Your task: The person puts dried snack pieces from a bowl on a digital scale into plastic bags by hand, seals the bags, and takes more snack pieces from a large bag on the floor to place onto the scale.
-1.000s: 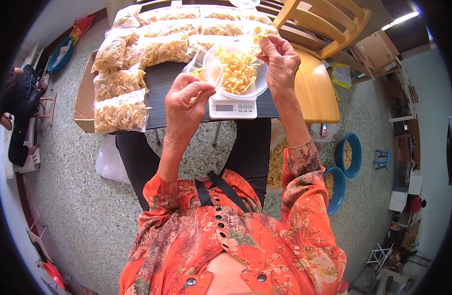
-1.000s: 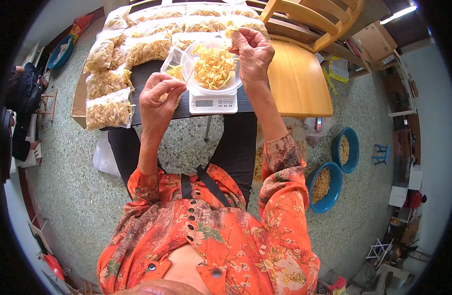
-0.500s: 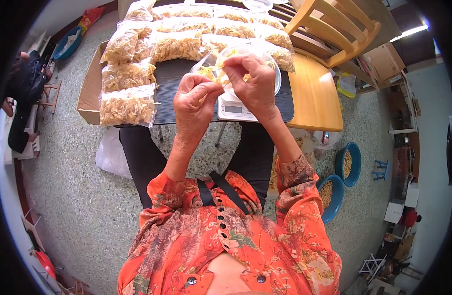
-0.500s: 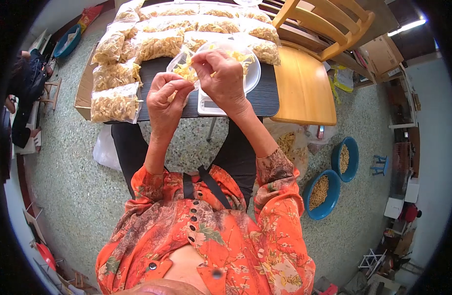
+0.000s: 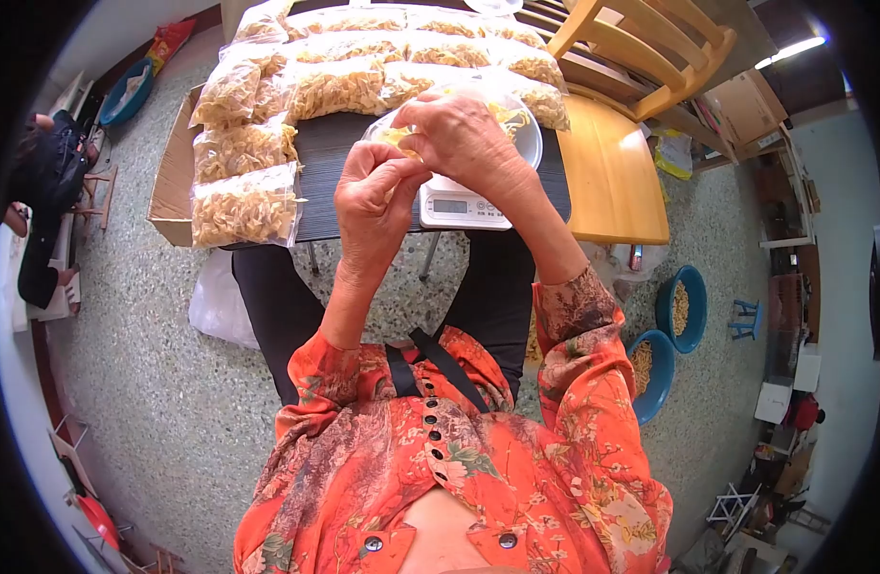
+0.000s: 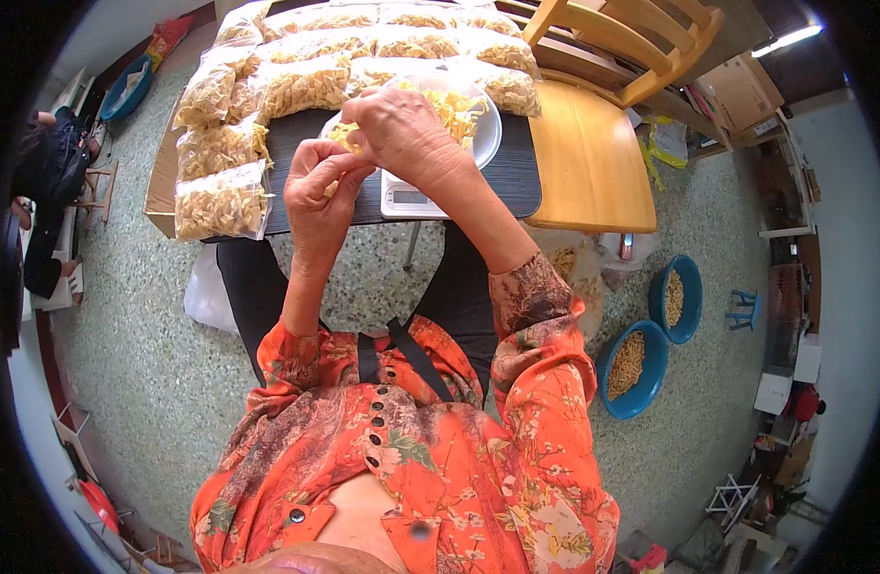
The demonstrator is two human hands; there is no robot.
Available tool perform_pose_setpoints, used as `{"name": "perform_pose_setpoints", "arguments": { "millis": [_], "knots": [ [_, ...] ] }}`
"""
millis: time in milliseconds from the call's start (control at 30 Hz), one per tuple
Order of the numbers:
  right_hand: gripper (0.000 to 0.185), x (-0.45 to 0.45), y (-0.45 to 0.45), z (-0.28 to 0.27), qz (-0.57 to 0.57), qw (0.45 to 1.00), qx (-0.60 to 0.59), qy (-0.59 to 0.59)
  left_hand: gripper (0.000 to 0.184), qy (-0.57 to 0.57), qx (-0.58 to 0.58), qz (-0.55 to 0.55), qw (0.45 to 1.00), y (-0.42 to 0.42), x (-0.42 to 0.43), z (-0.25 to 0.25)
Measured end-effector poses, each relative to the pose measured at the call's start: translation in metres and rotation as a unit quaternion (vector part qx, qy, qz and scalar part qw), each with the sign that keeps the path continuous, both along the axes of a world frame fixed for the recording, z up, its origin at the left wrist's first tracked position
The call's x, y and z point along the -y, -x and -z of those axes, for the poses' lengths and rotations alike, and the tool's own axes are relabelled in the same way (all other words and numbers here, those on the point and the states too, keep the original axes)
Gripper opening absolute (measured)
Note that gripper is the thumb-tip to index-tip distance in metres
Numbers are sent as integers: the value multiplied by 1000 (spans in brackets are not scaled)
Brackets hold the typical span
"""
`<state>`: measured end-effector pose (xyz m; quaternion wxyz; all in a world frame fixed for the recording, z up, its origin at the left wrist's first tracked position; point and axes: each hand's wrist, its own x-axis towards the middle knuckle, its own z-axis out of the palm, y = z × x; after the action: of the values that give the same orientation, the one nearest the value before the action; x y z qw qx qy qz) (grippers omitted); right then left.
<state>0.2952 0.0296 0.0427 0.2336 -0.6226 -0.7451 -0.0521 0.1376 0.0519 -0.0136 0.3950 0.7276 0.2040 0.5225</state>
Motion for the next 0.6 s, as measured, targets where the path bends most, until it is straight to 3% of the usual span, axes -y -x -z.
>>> {"name": "perform_pose_setpoints", "arguments": {
  "millis": [33,67,133,233,300,367,500,600],
  "knots": [
    [15,0,1,1,-16,997,-41,-55,16,0,1,-3,1000,1,-2,0],
    [15,2,0,1,-16,997,-42,-56,16,0,0,-3,1000,2,-4,1],
    [16,14,-1,-12,-5,987,-157,13,15,11,7,-29,999,4,-8,0],
    [17,23,-17,-18,-13,970,-244,-20,14,75,14,-29,997,9,-13,-1],
    [15,30,-27,-20,68,940,-332,-34,12,79,33,-29,996,11,-16,1],
    [14,31,-47,-12,62,873,-476,-84,12,99,88,-31,991,13,-15,-2],
    [12,40,-69,5,149,861,-479,-81,14,52,0,-47,998,15,-19,1],
    [9,45,-75,14,218,930,-279,-98,13,59,44,-30,997,15,-13,0]
  ]
}}
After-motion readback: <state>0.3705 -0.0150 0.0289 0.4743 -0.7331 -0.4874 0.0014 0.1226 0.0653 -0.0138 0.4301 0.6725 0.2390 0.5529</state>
